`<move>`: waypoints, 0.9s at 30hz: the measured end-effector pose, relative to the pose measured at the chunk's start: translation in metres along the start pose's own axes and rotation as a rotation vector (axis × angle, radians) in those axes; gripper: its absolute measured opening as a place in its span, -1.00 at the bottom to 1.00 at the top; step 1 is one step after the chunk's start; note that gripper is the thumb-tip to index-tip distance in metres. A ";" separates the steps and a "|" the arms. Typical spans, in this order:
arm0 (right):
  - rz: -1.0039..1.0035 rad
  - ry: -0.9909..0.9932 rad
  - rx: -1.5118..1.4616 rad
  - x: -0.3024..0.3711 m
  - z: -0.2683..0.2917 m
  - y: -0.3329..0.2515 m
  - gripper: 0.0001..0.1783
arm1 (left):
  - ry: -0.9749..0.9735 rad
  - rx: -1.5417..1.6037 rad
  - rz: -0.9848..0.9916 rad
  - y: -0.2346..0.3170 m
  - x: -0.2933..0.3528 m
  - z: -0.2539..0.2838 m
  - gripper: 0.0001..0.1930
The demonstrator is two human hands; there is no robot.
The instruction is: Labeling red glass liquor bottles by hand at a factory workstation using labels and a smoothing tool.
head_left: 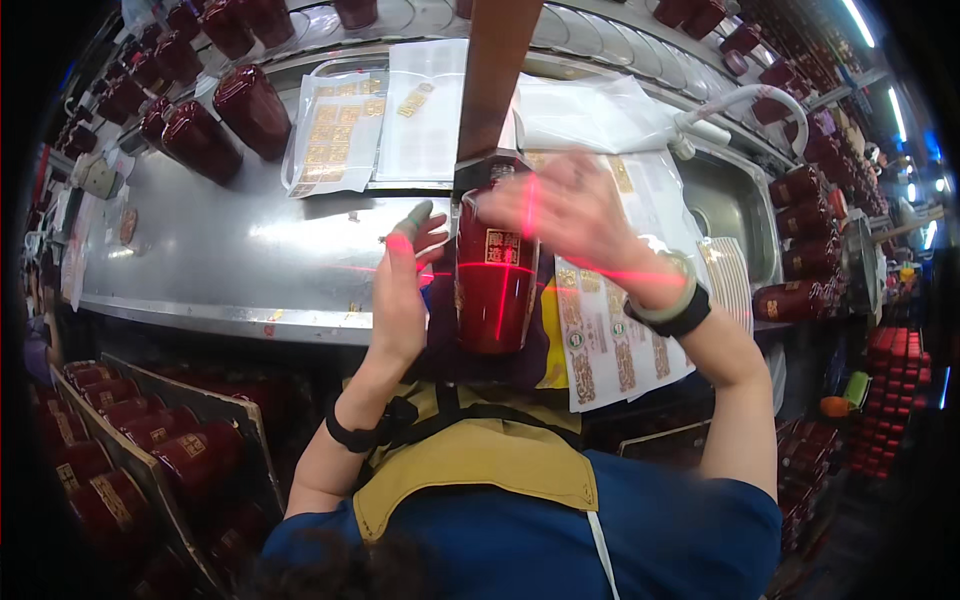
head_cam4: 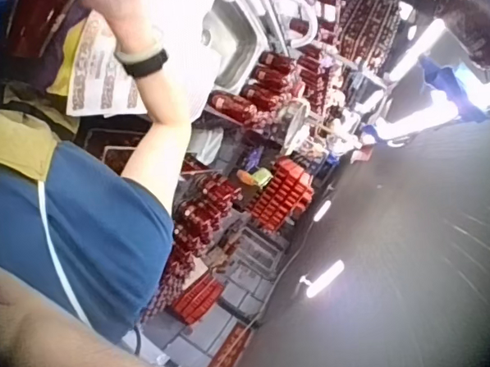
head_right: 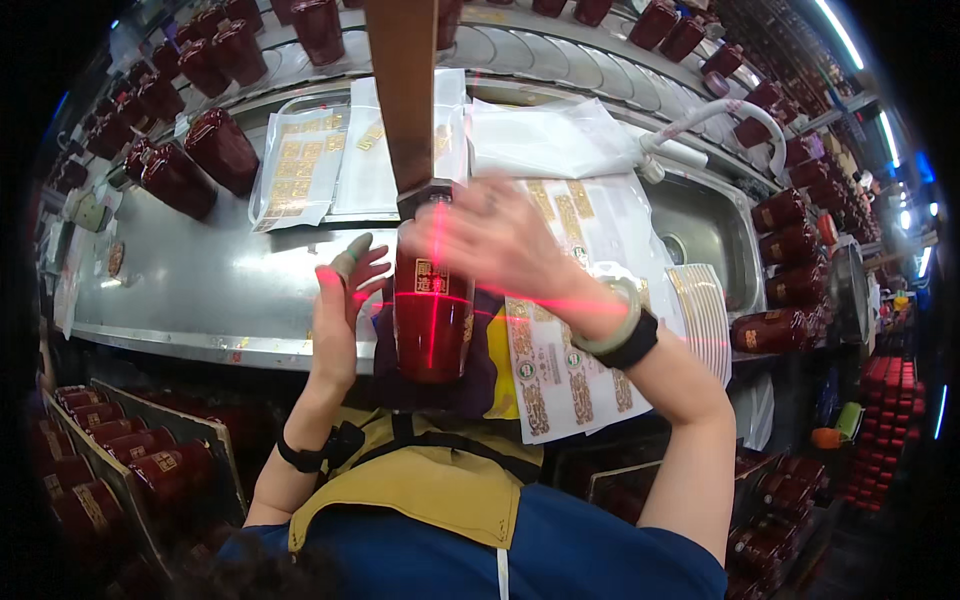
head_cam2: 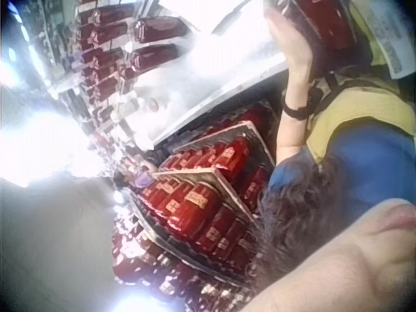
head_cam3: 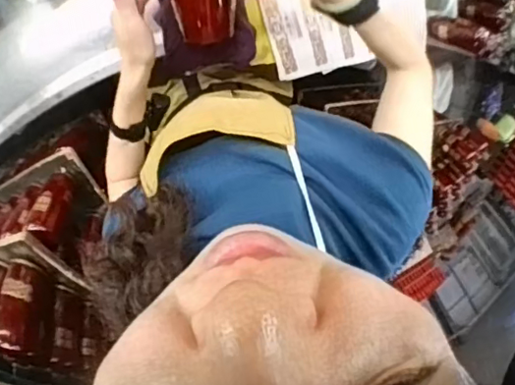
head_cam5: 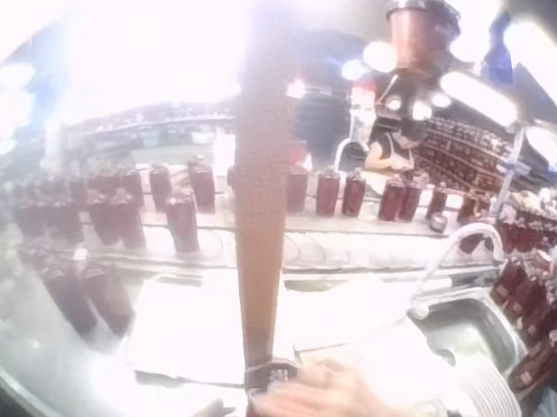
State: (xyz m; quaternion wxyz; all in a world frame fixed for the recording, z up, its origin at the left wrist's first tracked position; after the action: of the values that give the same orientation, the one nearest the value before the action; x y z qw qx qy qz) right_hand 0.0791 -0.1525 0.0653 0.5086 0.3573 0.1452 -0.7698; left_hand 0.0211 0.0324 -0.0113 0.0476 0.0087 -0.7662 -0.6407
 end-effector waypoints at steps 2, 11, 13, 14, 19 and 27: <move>0.123 0.176 -0.302 0.007 0.022 -0.037 -0.75 | 0.022 -0.095 -0.077 0.003 0.010 -0.003 -0.10; -0.384 0.269 0.178 -0.003 0.030 0.020 -0.71 | -0.019 -0.178 -0.101 0.005 0.007 -0.005 -0.15; -0.305 0.385 0.112 -0.006 0.042 0.011 -0.74 | -0.067 -0.432 0.129 -0.003 -0.002 -0.017 -0.38; -0.282 0.374 0.034 -0.007 0.048 0.001 -0.69 | -0.106 -0.577 0.249 -0.006 -0.005 -0.023 -0.44; -0.459 0.410 -0.021 -0.016 0.064 -0.021 -0.68 | -0.257 0.194 0.392 0.003 -0.002 -0.030 -0.51; -0.741 0.408 0.024 0.059 0.087 -0.004 -0.74 | 0.953 -0.161 -0.392 0.091 -0.040 0.202 -0.33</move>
State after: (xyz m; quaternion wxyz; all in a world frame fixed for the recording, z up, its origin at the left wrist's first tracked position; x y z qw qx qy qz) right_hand 0.0273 -0.2413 0.0847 0.1540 0.4321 0.3524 -0.8157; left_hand 0.0486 0.2496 0.0403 0.2708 0.4392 -0.5919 -0.6192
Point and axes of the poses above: each hand's wrist, its own x-axis away from the middle knuckle, its own z-axis out of the back of the hand, y = z × x, the point moved 4 cm from there along -x, towards the middle knuckle, and after that the axes turned 5 degrees about y, right-handed, at the moved point
